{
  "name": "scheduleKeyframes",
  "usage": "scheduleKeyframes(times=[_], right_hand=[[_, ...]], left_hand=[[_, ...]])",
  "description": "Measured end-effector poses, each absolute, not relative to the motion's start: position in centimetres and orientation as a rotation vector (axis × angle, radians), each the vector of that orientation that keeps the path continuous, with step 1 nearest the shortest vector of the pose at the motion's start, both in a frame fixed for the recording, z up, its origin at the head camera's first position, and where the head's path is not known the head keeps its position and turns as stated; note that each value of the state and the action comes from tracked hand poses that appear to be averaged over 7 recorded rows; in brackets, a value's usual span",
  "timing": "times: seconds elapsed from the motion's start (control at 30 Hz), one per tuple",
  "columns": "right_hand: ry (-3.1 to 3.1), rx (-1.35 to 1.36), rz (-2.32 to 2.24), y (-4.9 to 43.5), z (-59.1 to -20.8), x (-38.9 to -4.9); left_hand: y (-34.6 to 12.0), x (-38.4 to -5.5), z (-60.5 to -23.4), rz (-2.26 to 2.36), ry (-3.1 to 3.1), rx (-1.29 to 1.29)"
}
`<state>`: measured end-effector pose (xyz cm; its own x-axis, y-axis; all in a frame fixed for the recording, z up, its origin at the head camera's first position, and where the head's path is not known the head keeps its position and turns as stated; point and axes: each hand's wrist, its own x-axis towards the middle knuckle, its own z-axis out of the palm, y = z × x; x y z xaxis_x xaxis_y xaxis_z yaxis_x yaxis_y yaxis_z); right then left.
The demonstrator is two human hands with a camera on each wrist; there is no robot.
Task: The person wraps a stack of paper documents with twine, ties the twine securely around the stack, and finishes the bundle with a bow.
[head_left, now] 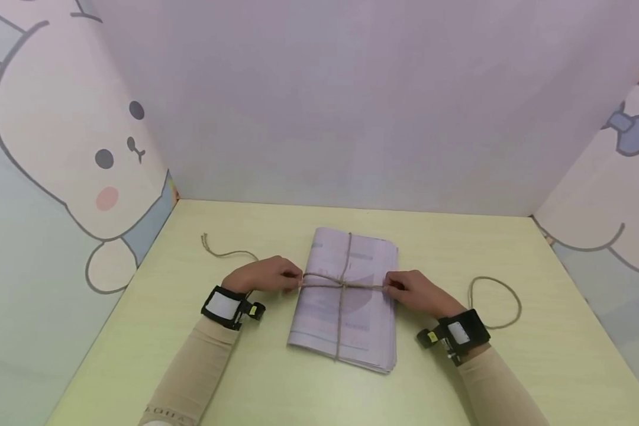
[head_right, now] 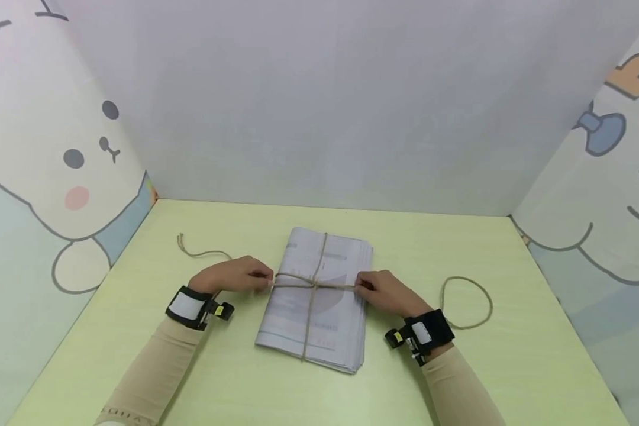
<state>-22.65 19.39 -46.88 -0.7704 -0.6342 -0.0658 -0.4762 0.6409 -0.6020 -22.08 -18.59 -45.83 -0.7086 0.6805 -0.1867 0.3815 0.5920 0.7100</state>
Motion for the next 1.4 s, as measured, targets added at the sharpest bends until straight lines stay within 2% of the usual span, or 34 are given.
scheduleKeyframes(times=[0.73, 0.93, 1.4], right_hand=[[2.623, -1.009, -0.857, 19.6, -46.9, -22.9], [2.598, -0.966, -0.84, 19.6, -47.2, -23.1], [2.63, -1.034, -0.715, 20.2, -46.1, -23.0]], left_hand=[[-18.5, -22.0, -45.4, 0.893, 2.352, 0.87], [-18.6, -22.2, -46.1, 0.889, 2.37, 0.884], [-18.4, -22.0, -46.1, 0.65, 2.7, 0.961]])
